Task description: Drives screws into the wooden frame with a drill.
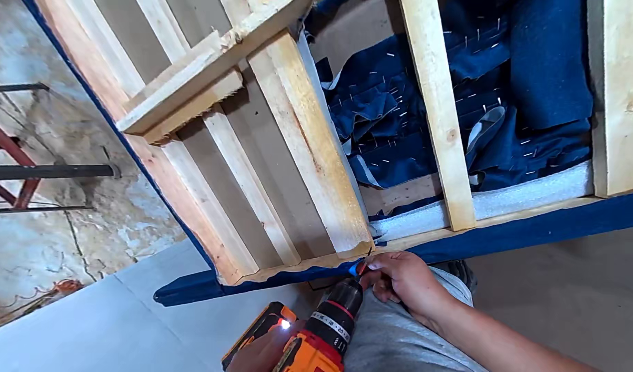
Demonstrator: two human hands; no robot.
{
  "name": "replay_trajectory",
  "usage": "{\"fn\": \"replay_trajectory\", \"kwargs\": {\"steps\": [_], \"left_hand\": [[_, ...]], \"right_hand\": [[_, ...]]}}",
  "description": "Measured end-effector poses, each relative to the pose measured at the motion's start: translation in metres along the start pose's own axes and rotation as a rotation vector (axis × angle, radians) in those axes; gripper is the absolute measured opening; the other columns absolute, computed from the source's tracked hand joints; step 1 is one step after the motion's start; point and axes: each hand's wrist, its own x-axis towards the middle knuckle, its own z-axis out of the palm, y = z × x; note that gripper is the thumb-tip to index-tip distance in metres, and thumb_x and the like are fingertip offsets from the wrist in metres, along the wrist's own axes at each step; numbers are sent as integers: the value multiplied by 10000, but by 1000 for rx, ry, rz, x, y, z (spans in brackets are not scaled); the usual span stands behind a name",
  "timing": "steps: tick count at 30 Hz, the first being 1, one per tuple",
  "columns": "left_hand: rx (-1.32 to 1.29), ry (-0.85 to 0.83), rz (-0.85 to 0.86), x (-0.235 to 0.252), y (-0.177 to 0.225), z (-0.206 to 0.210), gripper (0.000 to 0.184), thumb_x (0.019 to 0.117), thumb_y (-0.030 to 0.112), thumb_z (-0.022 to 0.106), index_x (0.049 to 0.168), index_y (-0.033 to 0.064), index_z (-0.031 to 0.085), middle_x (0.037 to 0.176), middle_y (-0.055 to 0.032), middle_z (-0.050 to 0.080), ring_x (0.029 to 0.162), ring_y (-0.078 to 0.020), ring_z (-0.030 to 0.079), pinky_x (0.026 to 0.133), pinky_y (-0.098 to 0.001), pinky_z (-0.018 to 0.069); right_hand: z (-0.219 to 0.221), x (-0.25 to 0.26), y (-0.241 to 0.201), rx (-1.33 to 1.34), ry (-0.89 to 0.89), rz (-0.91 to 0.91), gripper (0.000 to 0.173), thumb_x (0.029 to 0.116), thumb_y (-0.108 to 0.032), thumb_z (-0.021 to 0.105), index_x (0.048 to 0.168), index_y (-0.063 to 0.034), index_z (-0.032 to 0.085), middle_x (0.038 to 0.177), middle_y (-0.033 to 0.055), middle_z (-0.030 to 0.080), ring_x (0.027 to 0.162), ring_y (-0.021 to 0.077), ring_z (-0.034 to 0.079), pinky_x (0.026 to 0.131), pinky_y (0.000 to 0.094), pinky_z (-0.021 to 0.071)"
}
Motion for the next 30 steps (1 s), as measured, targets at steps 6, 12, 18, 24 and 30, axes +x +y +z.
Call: {"fn": "replay_trajectory", "kwargs": {"steps": [6, 12, 18, 24, 30], "left_hand": [[32, 363, 264, -22, -56, 34, 338, 1006, 239, 559, 1069, -57, 709, 863, -210, 736, 794, -222, 722, 745, -314, 571], [-28, 375, 274, -28, -61, 39, 321, 1005, 206, 566, 1069, -77, 704, 928, -221, 741, 886, -223, 730, 850, -290, 559], [-28, 456, 314, -22, -75, 49, 309, 1018, 240, 567, 1097, -25, 706, 927, -159, 746, 898, -121, 714, 861, -211, 541], [19, 379, 330, -27, -93, 47, 322, 1023, 263, 557, 1170, 17, 702, 947, -159, 745, 856, -198, 721, 805, -298, 570], [73, 466, 352, -25, -128, 64, 270, 1036, 244, 552, 1161, 67, 715, 928, -97, 742, 837, -131, 711, 761, -255, 572]], "right_hand": [[6, 5, 8, 45, 14, -11, 359, 1111, -207, 424, 1016, 10, 693, 775, 85, 734, 486, 30, 524, 459, 167, 391], [10, 8, 13, 53, 19, -38, 352, 1105, -201, 434, 1079, 12, 711, 721, 66, 693, 480, 29, 510, 453, 162, 391], [9, 10, 14, 50, 19, -48, 350, 1104, -202, 445, 1014, 14, 706, 739, 76, 706, 486, 31, 517, 456, 164, 391], [7, 12, 14, 82, 9, -35, 378, 1117, -219, 410, 1088, 17, 703, 744, 79, 704, 485, 37, 521, 449, 168, 389], [6, 13, 12, 68, -2, -48, 380, 1117, -221, 416, 1052, 7, 712, 749, 72, 708, 487, 33, 516, 456, 170, 390]]}}
